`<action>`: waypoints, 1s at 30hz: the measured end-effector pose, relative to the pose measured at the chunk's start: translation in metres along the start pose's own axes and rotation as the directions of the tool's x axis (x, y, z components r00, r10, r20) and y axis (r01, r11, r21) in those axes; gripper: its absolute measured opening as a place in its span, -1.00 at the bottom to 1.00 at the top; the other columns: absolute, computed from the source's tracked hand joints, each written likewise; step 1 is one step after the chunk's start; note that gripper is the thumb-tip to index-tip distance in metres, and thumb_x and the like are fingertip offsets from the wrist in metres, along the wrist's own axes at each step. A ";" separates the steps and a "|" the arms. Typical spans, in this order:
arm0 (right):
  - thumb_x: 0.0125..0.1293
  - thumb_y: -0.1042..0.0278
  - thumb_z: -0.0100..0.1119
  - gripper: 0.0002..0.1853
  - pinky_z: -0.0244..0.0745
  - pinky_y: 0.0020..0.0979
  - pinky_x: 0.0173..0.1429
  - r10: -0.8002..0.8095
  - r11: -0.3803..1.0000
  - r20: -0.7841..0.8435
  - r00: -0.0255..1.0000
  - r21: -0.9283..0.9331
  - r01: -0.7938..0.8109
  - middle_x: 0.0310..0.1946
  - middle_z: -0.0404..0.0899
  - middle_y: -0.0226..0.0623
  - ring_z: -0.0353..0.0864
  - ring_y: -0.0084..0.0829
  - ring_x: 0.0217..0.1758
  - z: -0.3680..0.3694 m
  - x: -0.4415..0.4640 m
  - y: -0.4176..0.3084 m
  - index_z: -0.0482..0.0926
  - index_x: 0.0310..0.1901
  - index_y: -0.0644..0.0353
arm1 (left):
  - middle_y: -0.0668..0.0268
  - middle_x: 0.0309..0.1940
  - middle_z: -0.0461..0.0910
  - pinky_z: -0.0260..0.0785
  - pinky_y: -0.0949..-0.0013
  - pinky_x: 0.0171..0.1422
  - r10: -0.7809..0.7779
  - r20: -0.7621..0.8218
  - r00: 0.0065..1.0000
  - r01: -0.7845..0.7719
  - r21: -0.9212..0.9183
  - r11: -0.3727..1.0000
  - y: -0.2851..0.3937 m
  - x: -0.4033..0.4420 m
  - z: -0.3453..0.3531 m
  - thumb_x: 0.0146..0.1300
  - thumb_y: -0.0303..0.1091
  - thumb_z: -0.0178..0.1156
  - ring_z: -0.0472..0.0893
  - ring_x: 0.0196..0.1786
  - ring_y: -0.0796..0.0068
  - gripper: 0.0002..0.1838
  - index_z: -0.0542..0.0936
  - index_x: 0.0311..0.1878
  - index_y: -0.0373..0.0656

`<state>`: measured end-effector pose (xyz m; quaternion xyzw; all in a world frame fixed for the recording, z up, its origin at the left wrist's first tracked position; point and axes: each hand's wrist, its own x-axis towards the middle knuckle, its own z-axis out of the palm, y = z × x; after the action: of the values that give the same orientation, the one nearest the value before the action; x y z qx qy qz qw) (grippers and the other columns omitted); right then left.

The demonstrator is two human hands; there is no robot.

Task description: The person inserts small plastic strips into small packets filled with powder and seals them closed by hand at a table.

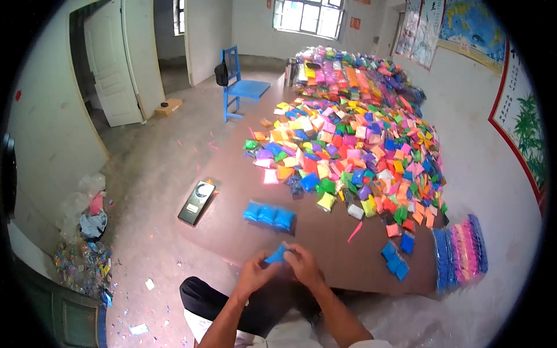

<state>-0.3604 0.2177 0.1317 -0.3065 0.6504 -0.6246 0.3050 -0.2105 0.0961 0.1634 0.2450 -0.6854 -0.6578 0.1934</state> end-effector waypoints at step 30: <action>0.38 0.38 0.34 -0.75 0.56 -0.48 -0.19 -0.202 0.976 0.571 0.796 0.049 0.213 -0.33 0.68 -0.34 0.59 -0.66 -0.28 0.028 0.062 -0.008 0.67 0.01 0.33 | 0.47 -0.28 0.66 0.41 0.56 -0.06 -0.048 -0.417 0.908 0.046 -0.015 0.999 -0.027 -0.033 -0.013 0.39 -0.45 0.41 0.56 -0.19 0.74 -0.81 0.68 0.00 -0.28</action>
<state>-0.3769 0.1519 0.1383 -0.5518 0.4966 -0.5276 0.4131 -0.1736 0.1045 0.1394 0.3956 -0.6206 -0.5966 0.3201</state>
